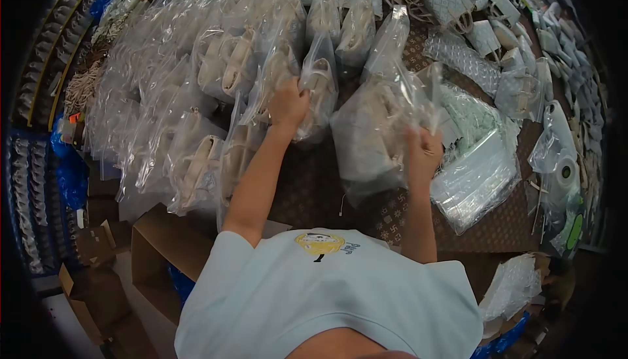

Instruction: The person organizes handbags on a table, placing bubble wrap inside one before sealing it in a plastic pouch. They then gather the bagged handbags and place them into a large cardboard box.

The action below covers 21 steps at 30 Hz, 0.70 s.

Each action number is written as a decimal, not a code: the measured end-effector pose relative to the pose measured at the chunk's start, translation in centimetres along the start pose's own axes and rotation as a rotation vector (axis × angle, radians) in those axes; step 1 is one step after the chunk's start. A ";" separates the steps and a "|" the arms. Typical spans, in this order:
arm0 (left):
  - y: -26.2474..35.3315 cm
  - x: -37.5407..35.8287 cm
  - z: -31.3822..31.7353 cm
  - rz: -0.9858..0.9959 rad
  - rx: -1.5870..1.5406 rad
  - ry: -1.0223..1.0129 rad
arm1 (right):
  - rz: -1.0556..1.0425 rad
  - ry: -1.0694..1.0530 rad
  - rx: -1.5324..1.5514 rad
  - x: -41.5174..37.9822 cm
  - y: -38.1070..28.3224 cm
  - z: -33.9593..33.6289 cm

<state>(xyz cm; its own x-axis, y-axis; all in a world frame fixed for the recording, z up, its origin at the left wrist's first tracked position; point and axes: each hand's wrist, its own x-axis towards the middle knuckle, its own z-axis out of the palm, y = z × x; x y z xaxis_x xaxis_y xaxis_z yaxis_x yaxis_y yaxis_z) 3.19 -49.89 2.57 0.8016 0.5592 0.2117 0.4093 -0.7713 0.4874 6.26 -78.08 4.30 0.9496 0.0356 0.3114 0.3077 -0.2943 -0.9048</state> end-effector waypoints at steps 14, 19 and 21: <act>-0.7 -13.4 -15.7 -0.251 -1.185 -0.199 | -0.393 -0.025 -0.535 -4.8 -5.7 3.5; -2.9 -16.8 -13.0 -0.107 -1.251 -0.638 | -0.285 -0.477 0.035 -9.6 -10.0 0.1; -3.1 -17.5 -12.7 -0.092 -1.253 -0.736 | -0.301 -0.397 -0.151 -11.7 -10.6 0.9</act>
<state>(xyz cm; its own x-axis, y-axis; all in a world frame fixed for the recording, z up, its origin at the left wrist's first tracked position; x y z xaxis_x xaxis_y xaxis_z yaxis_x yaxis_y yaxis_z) -17.61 -53.42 8.14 0.9892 0.0145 -0.1457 0.1380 0.2388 0.9612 -8.08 -74.57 9.98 0.7788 0.4904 0.3911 0.5866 -0.3487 -0.7310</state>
